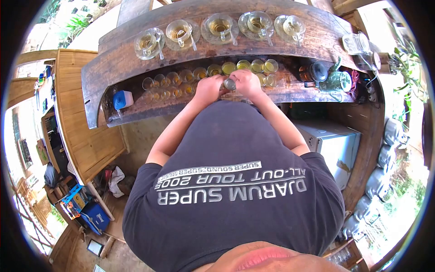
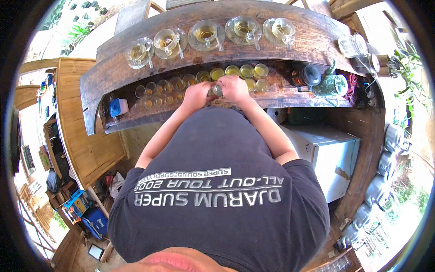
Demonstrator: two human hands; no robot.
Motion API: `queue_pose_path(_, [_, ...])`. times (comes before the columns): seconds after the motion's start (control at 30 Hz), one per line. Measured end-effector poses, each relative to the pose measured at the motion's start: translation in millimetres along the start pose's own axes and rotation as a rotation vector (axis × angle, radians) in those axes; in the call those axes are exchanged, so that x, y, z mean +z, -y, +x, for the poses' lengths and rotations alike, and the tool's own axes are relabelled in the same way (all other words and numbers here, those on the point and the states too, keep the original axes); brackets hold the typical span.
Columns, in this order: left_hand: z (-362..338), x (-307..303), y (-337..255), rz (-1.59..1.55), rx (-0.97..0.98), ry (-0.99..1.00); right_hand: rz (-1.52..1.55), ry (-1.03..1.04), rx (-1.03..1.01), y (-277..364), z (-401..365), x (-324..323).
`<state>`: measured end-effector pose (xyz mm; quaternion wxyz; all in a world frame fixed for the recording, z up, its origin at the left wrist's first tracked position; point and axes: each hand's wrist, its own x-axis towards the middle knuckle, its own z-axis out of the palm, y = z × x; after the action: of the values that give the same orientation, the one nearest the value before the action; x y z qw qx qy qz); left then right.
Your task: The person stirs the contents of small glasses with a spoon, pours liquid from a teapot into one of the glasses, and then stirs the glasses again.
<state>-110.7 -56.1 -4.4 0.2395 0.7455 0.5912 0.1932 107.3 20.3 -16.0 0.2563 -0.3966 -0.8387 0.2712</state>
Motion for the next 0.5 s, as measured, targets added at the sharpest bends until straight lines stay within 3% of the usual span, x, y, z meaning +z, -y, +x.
queue_pose_path(0.13, [-0.3, 3.6, 5.8, -0.017, 0.066, -0.083, 0.004, 0.001, -0.062, 2.2, -7.3, 0.3])
queue_pose_path(0.5, [-1.1, 3.5, 3.8, -0.032, 0.026, -0.046, -0.014, -0.011, -0.042, -1.3, -2.4, -2.1])
